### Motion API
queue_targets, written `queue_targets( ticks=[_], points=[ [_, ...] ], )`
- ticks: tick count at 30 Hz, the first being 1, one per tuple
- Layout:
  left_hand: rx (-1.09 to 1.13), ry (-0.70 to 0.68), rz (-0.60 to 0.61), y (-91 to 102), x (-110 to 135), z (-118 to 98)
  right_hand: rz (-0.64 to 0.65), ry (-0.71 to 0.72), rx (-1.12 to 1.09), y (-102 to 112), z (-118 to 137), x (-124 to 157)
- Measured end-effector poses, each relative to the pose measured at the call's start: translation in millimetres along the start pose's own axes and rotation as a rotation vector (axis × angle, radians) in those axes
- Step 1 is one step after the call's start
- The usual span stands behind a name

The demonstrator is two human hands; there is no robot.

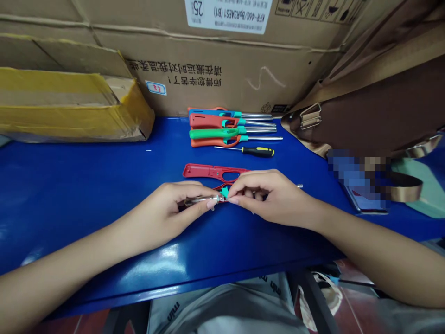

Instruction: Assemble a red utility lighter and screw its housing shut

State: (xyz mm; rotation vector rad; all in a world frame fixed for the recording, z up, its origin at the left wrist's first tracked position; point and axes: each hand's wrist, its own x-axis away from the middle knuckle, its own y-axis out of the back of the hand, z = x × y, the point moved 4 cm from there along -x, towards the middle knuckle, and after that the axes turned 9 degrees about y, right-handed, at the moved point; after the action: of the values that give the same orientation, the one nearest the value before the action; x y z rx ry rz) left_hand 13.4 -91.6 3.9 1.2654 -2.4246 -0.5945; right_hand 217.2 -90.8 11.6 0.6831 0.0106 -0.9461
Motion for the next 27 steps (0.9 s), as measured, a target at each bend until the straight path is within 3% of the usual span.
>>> queue_targets(
  ticks=[8, 14, 27],
  points=[
    [-0.05, -0.06, 0.022, -0.1, 2.2, -1.0, 0.025, 0.018, 0.054, -1.6, 3.8, 1.0],
    [-0.057, -0.088, 0.032, -0.8, 2.7, -1.7, 0.057, -0.051, 0.056, -3.1, 2.1, 1.0],
    [-0.103, -0.077, 0.027, -1.8, 4.0, 0.6, 0.072, -0.036, 0.072, -2.7, 2.0, 0.4]
  ],
)
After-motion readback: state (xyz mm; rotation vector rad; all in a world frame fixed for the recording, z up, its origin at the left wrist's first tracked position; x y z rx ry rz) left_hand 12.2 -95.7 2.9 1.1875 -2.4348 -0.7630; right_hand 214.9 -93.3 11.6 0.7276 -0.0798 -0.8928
